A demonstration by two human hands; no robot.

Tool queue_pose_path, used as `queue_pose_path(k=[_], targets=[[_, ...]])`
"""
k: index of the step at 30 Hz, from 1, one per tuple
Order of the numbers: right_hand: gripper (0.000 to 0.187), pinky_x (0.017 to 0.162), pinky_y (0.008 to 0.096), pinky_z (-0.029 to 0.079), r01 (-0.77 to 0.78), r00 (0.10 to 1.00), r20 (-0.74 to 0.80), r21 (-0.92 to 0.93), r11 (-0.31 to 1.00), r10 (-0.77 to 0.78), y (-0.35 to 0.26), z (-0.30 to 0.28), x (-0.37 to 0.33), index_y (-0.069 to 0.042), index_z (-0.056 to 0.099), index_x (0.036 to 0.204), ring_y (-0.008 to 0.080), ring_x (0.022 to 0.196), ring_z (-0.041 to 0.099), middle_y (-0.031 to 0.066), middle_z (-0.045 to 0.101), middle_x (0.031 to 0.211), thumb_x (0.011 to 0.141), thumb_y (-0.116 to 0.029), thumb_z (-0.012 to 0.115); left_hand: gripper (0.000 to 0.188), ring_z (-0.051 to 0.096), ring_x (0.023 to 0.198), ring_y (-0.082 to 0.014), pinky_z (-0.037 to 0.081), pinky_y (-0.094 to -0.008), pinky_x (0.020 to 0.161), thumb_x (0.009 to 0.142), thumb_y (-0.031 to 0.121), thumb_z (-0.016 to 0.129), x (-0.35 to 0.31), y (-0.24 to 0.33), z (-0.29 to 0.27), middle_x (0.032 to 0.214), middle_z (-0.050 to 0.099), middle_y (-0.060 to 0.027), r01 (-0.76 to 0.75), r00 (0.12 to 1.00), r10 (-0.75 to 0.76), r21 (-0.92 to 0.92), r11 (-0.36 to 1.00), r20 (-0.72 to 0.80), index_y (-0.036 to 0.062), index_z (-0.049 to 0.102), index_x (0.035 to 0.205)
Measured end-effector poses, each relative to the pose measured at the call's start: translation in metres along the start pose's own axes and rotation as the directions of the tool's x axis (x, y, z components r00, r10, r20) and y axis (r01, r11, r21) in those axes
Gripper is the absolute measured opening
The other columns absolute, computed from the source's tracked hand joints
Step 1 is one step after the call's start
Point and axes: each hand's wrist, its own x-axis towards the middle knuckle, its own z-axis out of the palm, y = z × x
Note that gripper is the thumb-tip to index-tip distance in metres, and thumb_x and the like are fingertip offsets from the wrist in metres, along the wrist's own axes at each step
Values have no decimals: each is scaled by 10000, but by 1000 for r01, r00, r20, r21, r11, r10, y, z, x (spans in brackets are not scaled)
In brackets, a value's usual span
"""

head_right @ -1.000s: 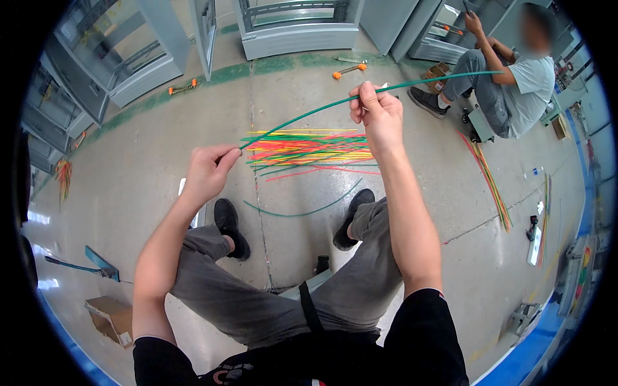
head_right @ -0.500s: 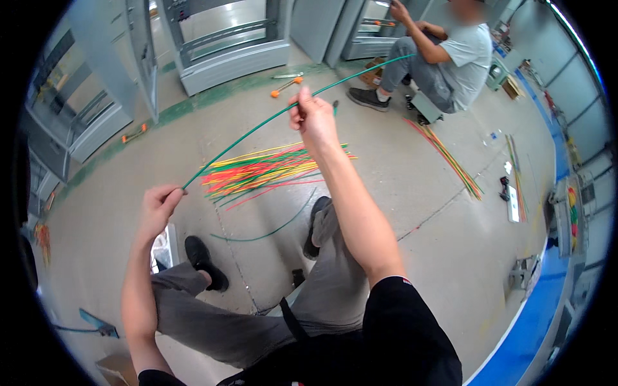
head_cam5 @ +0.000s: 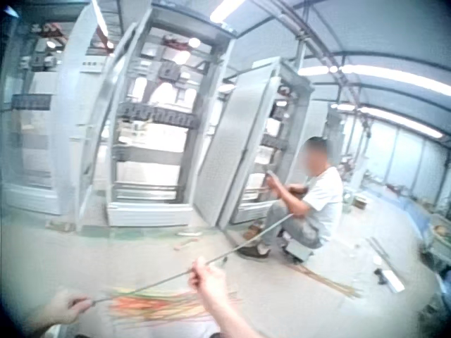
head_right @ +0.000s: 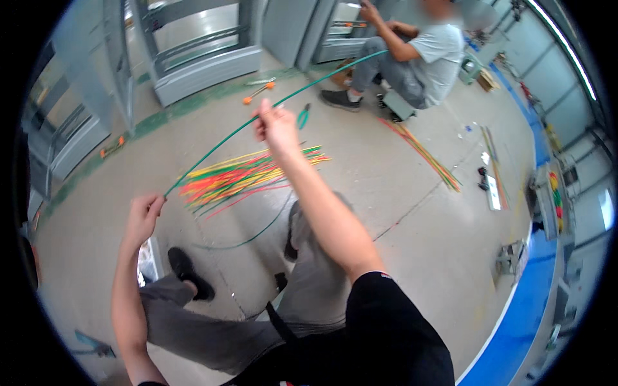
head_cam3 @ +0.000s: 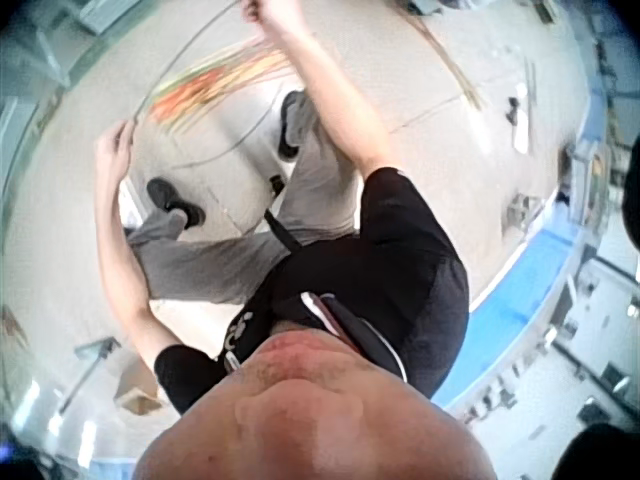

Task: The person sits on the floor and repeatedly strips the outer insulation from green wires by hand, pulling the sheath off and discarding it. The person handles multiple wires one at a time, creating a pile of stripped wires on the floor.

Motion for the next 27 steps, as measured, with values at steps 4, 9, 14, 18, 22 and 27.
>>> queue_pose_path(k=[4, 9, 14, 18, 22, 27], targets=[[374, 470, 231, 380, -86, 993, 82, 21, 996, 84, 20, 21, -7, -33, 586, 780, 80, 526, 459, 8, 524, 633, 965, -353, 527, 181, 480, 535, -146, 380, -302, 506, 868, 130, 612, 10, 30, 13, 601, 554, -104, 164, 984, -170, -90, 982, -54, -48, 647, 868], [407, 482, 229, 399, -82, 996, 50, 77, 994, 78, 11, 17, -14, -26, 579, 832, 80, 528, 456, 8, 521, 642, 981, -391, 478, 213, 434, 537, -101, 352, -289, 494, 851, 148, 642, 15, 21, 11, 566, 514, -63, 240, 968, -245, -80, 967, -60, -65, 645, 831], [392, 475, 241, 324, -26, 994, -101, 105, 994, 36, -15, 3, -7, -43, 550, 835, 84, 529, 387, -5, 464, 621, 977, -402, 483, 231, 410, 515, -95, 331, -291, 482, 836, 144, 651, 8, 22, -3, 534, 481, -62, 246, 969, -249, -142, 959, -1, -71, 623, 755], [378, 442, 236, 299, -44, 993, -106, 98, 994, 54, -20, -25, 3, -49, 542, 813, 78, 509, 375, -1, 461, 615, 970, -391, 503, 212, 414, 500, -117, 327, -290, 479, 826, 131, 654, 22, 47, -4, 538, 481, -84, 162, 987, -163, -140, 977, 2, -68, 630, 757], [394, 436, 242, 313, -29, 994, -103, 84, 996, 37, -14, -23, 19, -53, 544, 765, 90, 485, 383, -4, 466, 600, 961, -395, 519, 236, 397, 477, -132, 319, -298, 471, 833, 152, 643, 26, 41, -4, 515, 438, -99, 126, 990, -134, -154, 980, -45, -68, 617, 753], [438, 445, 263, 368, 23, 986, -160, -169, 985, -51, -11, -43, 28, -29, 610, 792, 104, 476, 452, 3, 499, 576, 952, -427, 523, 309, 328, 551, -75, 313, -296, 474, 866, 204, 609, 58, 11, -1, 557, 302, -62, 230, 957, -218, -44, 972, 193, -48, 529, 706]])
